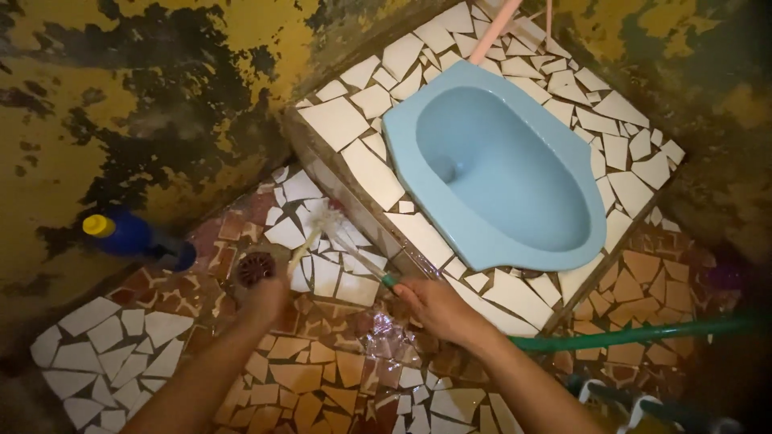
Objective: Scrubbing a squat toilet and the surrounding tiled floor with a brush and rinsing with water from a hose.
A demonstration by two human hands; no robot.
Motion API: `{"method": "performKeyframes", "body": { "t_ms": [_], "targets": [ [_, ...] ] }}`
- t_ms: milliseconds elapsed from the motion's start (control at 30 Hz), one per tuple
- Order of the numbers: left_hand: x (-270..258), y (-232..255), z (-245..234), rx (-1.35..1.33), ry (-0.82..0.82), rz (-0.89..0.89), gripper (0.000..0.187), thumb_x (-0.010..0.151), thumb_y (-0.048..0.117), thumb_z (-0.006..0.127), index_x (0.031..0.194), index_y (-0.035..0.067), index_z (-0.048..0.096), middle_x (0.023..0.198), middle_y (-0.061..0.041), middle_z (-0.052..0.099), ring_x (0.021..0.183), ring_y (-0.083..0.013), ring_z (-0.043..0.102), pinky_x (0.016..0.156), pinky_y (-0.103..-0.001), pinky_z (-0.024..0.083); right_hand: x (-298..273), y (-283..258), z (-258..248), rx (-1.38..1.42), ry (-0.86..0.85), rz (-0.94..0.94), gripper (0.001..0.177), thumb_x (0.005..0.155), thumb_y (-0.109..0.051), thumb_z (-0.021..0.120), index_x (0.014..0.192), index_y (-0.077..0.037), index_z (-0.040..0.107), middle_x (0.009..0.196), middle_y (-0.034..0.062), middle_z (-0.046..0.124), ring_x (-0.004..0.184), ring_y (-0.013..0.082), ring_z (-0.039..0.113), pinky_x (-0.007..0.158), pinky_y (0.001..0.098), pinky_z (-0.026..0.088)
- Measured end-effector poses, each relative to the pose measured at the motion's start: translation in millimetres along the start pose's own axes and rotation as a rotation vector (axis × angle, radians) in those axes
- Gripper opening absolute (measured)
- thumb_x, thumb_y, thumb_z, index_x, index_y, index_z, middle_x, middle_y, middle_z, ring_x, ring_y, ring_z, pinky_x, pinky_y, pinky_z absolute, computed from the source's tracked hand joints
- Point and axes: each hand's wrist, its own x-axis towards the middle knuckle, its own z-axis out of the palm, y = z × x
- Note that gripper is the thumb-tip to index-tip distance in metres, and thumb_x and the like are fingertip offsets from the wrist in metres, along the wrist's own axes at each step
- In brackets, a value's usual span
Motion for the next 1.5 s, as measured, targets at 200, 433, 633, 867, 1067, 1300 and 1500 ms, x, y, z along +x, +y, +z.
{"method": "performKeyframes", "body": {
  "t_ms": [200, 433, 633, 867, 1067, 1300, 1500],
  "targets": [
    [-15, 15, -71, -0.023, 0.131, 0.088, 0.033, 0.103, 0.018, 0.043, 0.115, -0.006, 0.063, 0.104, -0.028, 0.072, 0.105, -0.0458, 0.071, 0.092, -0.054, 0.056, -10, -29, -6, -0.053, -0.007, -0.001, 0.044, 0.107, -0.044, 0.041, 0.103, -0.012, 0.070, 0.096, 0.0260, 0.075, 0.101, 0.0507, 0.068, 0.084, 0.0572, 0.053],
    [30, -30, 55, 0.547, 0.328, 0.297, 0.014, 0.090, 0.020, 0.063, 0.083, 0.016, 0.074, 0.074, -0.002, 0.072, 0.077, -0.0262, 0.075, 0.070, -0.039, 0.053, -14, -44, -14, -0.027, -0.048, 0.041, 0.047, 0.106, -0.047, 0.040, 0.106, -0.011, 0.072, 0.097, 0.0221, 0.077, 0.102, 0.0487, 0.069, 0.086, 0.0550, 0.054],
    [78, -44, 19, 0.189, 0.096, 0.076, 0.029, 0.068, 0.031, 0.082, 0.089, 0.011, 0.081, 0.081, -0.016, 0.076, 0.093, -0.0358, 0.077, 0.087, -0.048, 0.060, 2, -23, -2, -0.031, -0.026, 0.049, 0.051, 0.106, -0.051, 0.038, 0.103, -0.014, 0.072, 0.095, 0.0231, 0.076, 0.102, 0.0484, 0.069, 0.086, 0.0541, 0.054],
    [-34, 9, 21, 0.109, -0.208, 0.281, 0.039, 0.100, 0.028, 0.046, 0.121, 0.005, 0.071, 0.107, -0.018, 0.077, 0.105, -0.0377, 0.074, 0.095, -0.053, 0.055, -8, -27, -6, -0.077, -0.108, 0.008, 0.044, 0.107, -0.046, 0.039, 0.107, -0.012, 0.067, 0.103, 0.0295, 0.071, 0.107, 0.0527, 0.063, 0.087, 0.0577, 0.052],
    [-118, 77, -95, 0.207, -0.543, 0.222, 0.094, 0.095, -0.006, 0.056, 0.163, 0.041, 0.011, 0.127, -0.020, 0.060, 0.073, -0.0174, 0.066, 0.055, -0.022, 0.060, 18, 15, 11, -0.163, -0.219, 0.047, 0.041, 0.111, -0.043, 0.035, 0.094, -0.018, 0.062, 0.078, 0.0018, 0.062, 0.072, 0.0186, 0.062, 0.071, 0.0359, 0.054],
    [-79, 17, -123, 0.275, -0.080, 0.085, 0.059, 0.108, 0.052, 0.027, 0.142, 0.014, 0.058, 0.108, -0.017, 0.080, 0.107, -0.0349, 0.075, 0.103, -0.056, 0.050, 30, 64, 29, -0.289, -0.191, 0.222, 0.057, 0.103, -0.054, 0.040, 0.098, -0.011, 0.078, 0.100, 0.0224, 0.076, 0.107, 0.0411, 0.071, 0.087, 0.0493, 0.055],
    [-139, 90, -134, -0.031, -0.483, 0.100, 0.071, 0.095, 0.072, 0.025, 0.148, 0.034, 0.052, 0.130, -0.009, 0.069, 0.115, -0.0299, 0.071, 0.109, -0.044, 0.045, 17, 49, 16, -0.297, -0.170, 0.306, 0.062, 0.104, -0.050, 0.041, 0.089, -0.003, 0.079, 0.093, 0.0222, 0.077, 0.101, 0.0372, 0.075, 0.082, 0.0446, 0.059]
  ]
}}
